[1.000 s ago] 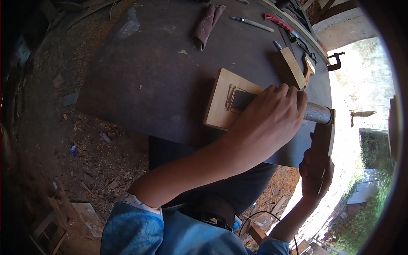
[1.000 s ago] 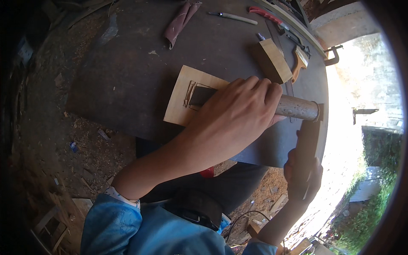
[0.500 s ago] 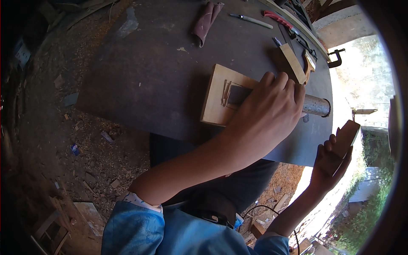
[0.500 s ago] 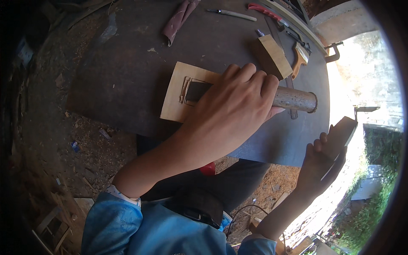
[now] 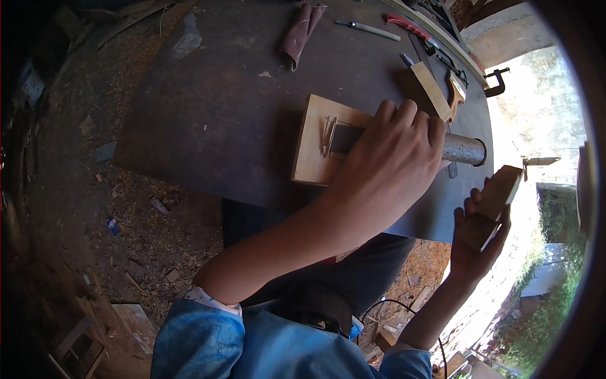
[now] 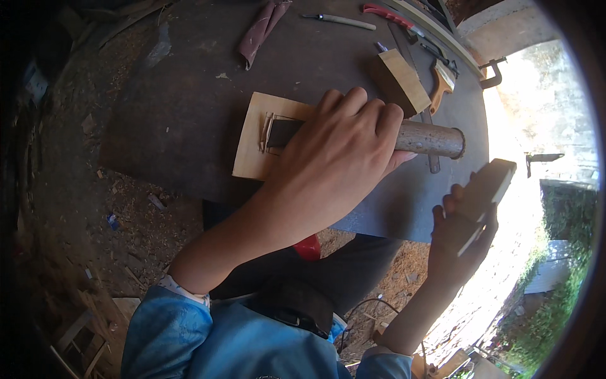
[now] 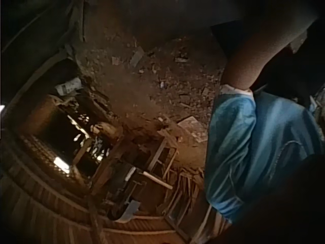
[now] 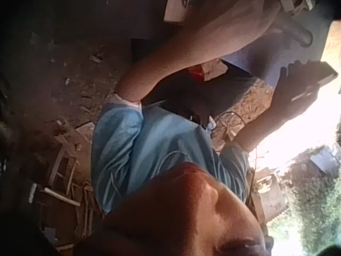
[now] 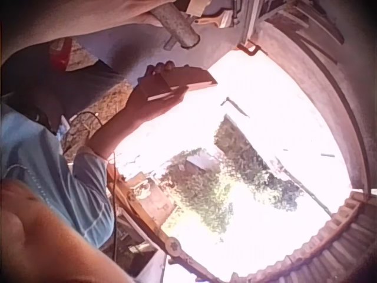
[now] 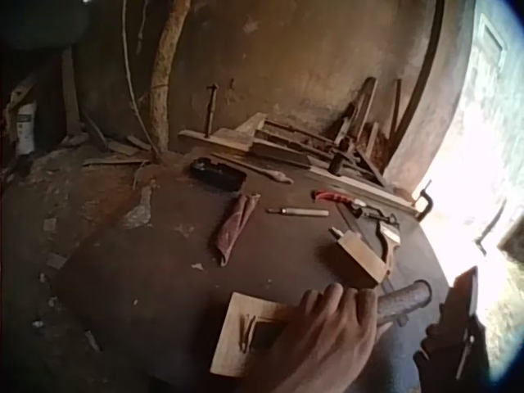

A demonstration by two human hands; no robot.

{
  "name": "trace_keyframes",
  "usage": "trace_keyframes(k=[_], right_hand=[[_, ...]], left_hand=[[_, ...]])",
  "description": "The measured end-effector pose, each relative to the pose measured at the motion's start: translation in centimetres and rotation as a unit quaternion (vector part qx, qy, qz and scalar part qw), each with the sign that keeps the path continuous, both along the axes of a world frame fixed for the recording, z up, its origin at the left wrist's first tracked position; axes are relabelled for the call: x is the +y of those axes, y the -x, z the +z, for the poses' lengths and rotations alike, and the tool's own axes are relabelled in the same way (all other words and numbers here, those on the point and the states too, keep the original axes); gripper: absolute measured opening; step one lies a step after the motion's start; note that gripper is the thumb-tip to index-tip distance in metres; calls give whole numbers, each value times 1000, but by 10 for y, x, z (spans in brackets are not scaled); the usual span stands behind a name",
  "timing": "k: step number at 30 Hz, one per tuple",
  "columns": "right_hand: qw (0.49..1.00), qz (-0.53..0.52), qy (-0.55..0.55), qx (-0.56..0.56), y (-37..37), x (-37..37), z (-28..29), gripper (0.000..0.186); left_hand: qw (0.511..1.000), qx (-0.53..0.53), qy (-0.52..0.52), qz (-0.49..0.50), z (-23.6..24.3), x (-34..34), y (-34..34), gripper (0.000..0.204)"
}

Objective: Using a chisel and hammer to cut a rectangular mortise into a wooden block.

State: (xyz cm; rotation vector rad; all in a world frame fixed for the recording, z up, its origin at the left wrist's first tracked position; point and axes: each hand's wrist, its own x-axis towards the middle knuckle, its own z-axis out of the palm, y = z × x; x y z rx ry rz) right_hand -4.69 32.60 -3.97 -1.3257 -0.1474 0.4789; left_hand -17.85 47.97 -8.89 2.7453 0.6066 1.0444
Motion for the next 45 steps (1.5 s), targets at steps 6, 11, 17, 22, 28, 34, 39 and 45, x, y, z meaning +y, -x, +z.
trace_keyframes(k=[6, 11, 17, 22, 28, 34, 39, 45], right_hand=[[967, 165, 125, -150, -18, -32, -27, 40], [987, 82, 69, -121, -10, -25, -33, 32], [981, 134, 75, -118, -15, -32, -37, 43], [974, 188, 74, -100, -17, -33, -32, 57], [986, 137, -10, -92, -28, -29, -14, 55], [989, 115, -70, -56, -38, -32, -7, 60], [941, 230, 190, -159, -46, -41, -10, 53], [967, 253, -36, -14, -30, -14, -20, 51]], left_hand=[[1000, -3, 17, -7, 1, -1, 1, 31], [999, 19, -6, -41, 3, -5, 2, 39], [1000, -5, -16, -25, 1, -3, 2, 21], [1000, -11, 19, -3, -1, -3, 1, 19], [999, -19, 32, -16, -4, -3, 1, 20], [999, -12, 30, -16, -2, -2, 0, 18], [999, -18, 30, -17, 0, -1, 4, 18], [999, -6, 36, -14, 0, -1, 5, 17]])
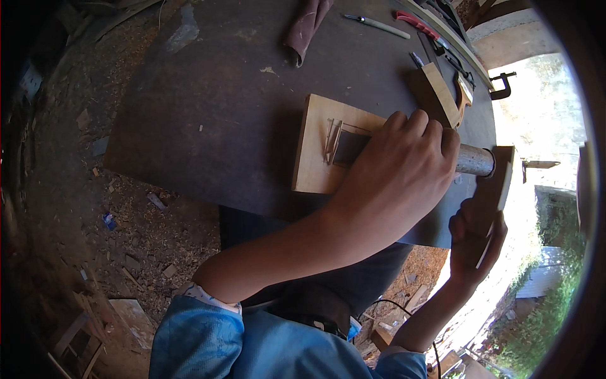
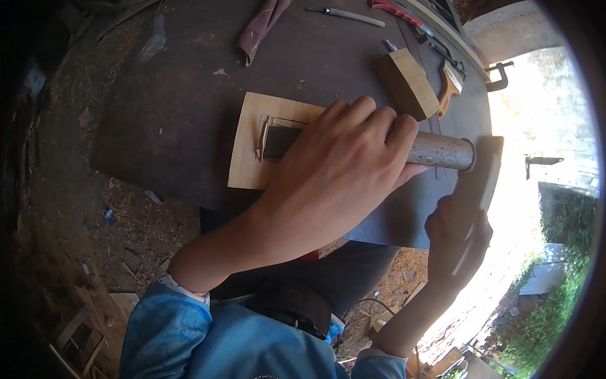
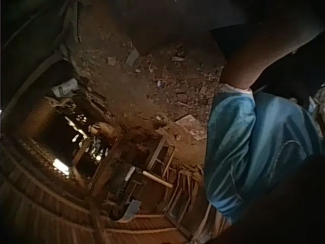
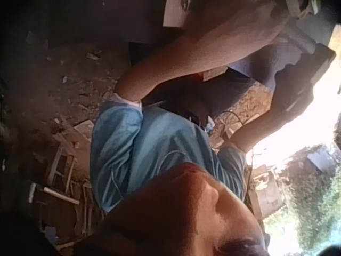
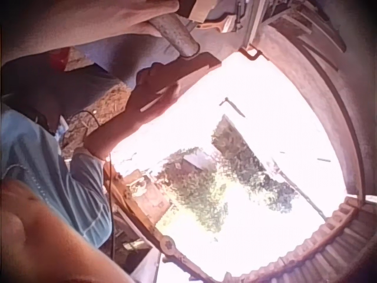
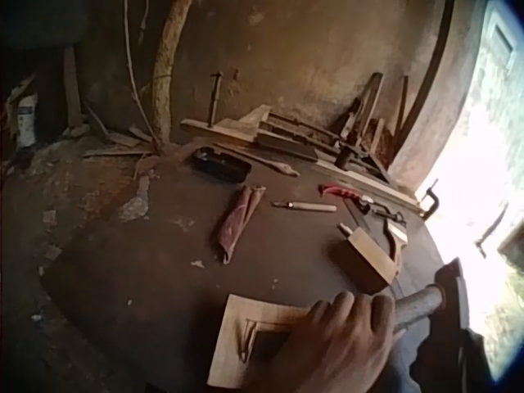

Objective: Using a chisel and hammer to cut a rectangular mortise into a wooden block.

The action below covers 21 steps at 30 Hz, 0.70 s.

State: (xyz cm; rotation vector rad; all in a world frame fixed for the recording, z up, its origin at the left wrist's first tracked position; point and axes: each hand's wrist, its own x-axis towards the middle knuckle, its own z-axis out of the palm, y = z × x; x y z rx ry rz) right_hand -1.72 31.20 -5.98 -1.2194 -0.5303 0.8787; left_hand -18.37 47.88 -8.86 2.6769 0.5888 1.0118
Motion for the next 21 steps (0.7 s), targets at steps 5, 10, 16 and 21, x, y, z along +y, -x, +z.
trace_keyframes(k=[5, 10, 16, 21], right_hand=[[997, -74, -10, 11, -3, -4, 11, 58], [994, 30, 87, -64, -10, -14, 2, 59], [987, -140, 20, -79, 5, 5, 19, 57], [988, -144, 13, -61, 5, 3, 13, 52]], left_hand=[[1000, -19, 5, 12, 1, -2, -2, 17], [999, 25, 16, 18, 3, 5, 7, 17], [998, 0, -45, 38, -2, 0, -2, 16], [998, 20, -40, 42, -2, -1, 1, 15]])
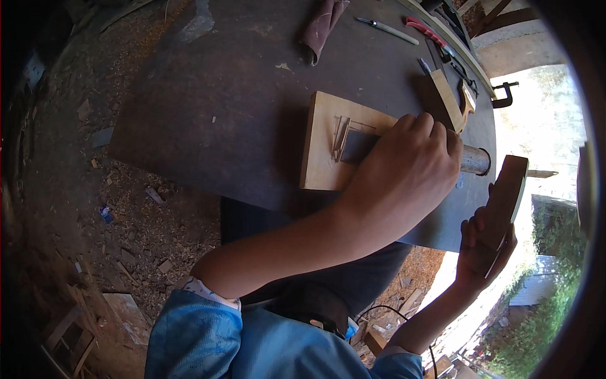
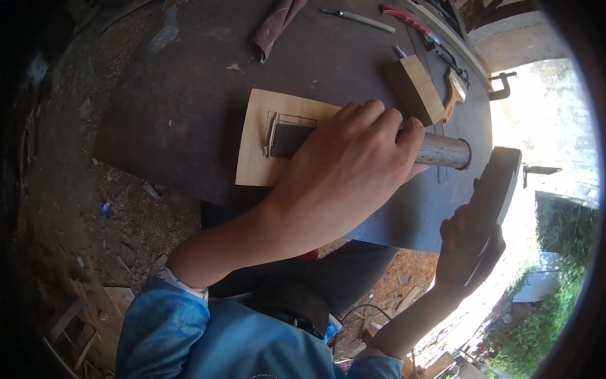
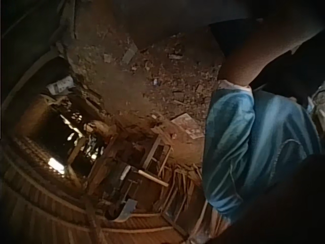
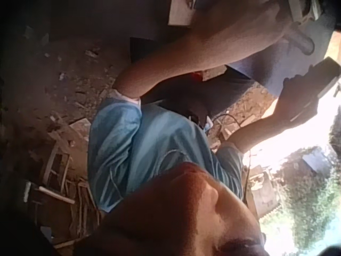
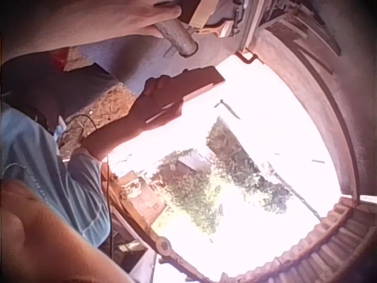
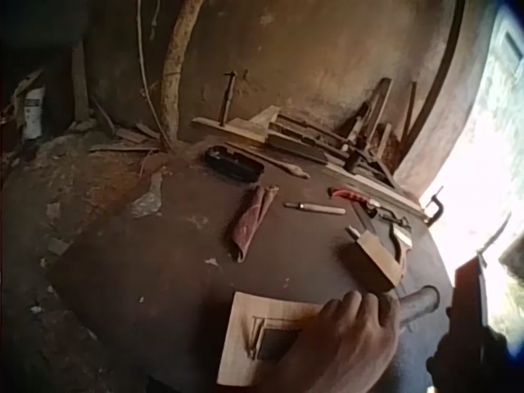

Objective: Using a chisel and hammer to cut a rectangular mortise into a wooden block.

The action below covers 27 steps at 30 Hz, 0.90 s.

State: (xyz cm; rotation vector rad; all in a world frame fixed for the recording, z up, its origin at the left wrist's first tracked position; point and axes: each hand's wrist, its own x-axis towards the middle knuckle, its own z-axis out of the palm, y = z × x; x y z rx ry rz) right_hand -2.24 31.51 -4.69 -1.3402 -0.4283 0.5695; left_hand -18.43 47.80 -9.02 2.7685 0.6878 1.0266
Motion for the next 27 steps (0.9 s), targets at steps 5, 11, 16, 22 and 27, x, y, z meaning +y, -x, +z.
trace_keyframes(k=[5, 11, 16, 22, 27], right_hand=[[987, -78, 77, -118, 16, 17, 2, 51], [990, 66, 112, -51, 6, 10, 3, 50], [993, 69, 93, -12, 5, 13, -5, 49], [992, 71, 66, -84, -2, 3, -14, 57], [990, -9, 89, -105, 20, 19, -4, 40]], left_hand=[[1000, -15, 10, 4, 0, 0, -3, 15], [1000, -5, 23, 10, 1, 2, 0, 15], [999, 16, 37, 18, 5, 2, 3, 17], [999, -17, 31, 17, 3, 1, -2, 16], [999, 15, 9, 33, 6, 3, 3, 14]])
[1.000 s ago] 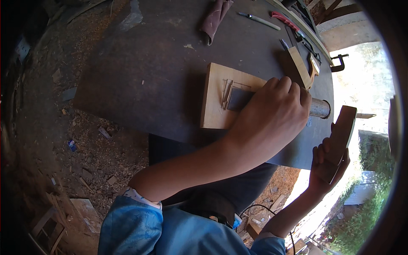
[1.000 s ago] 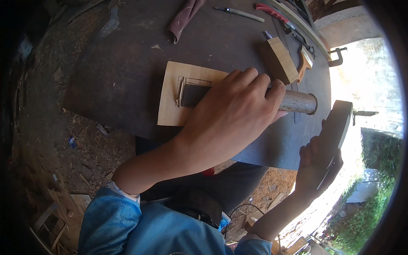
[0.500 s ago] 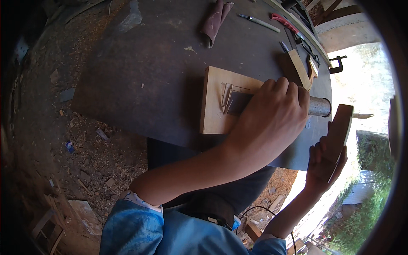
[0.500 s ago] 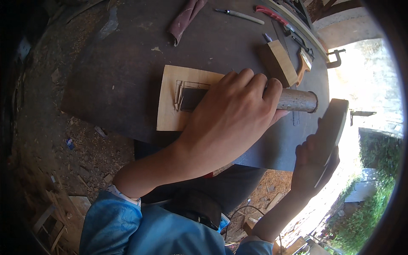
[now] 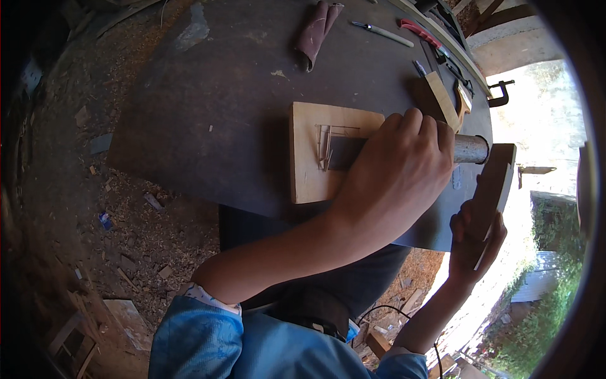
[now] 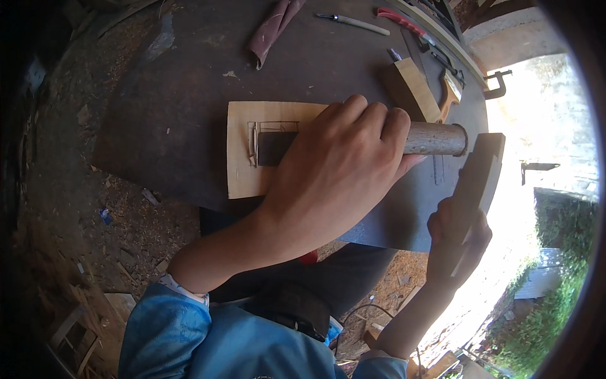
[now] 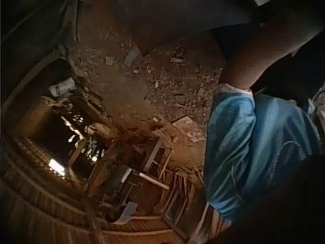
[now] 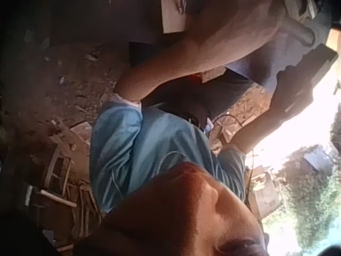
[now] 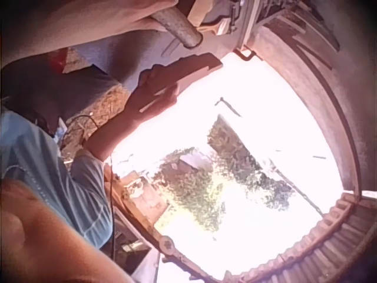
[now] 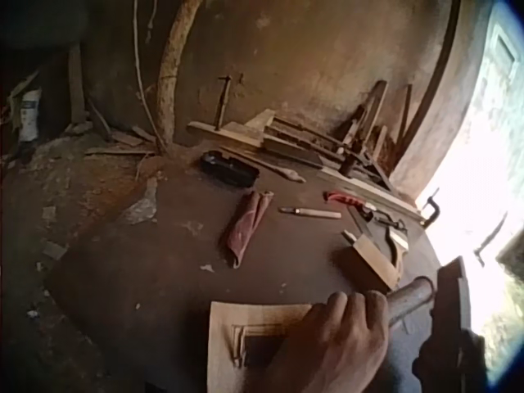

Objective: Using a chisel and hammer to cut a rectangular mortise into a wooden block.

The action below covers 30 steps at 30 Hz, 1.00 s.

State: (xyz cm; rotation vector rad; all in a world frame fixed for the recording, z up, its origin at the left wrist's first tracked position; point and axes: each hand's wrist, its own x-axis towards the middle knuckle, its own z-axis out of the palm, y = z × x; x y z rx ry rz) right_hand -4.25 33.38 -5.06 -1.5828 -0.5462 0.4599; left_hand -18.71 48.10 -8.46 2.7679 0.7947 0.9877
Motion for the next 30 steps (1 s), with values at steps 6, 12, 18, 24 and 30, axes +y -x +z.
trace_keyframes(k=[6, 12, 18, 24, 30], right_hand=[[991, 106, -18, 82, -19, -9, 3, 59], [999, -36, -31, 21, 9, 18, 10, 45], [987, 158, 29, 31, -20, 3, -7, 62], [990, 22, -103, 98, -9, 14, 11, 52], [992, 124, 7, 15, -10, -5, 8, 40]], left_hand=[[1000, -6, -5, 10, -1, 0, 1, 14], [999, -24, 24, 11, 1, -2, 0, 15], [999, -30, 19, 25, -2, -1, 0, 16], [999, -33, 34, 18, 3, 0, 0, 23], [995, -42, 23, 90, 4, 1, 3, 35]])
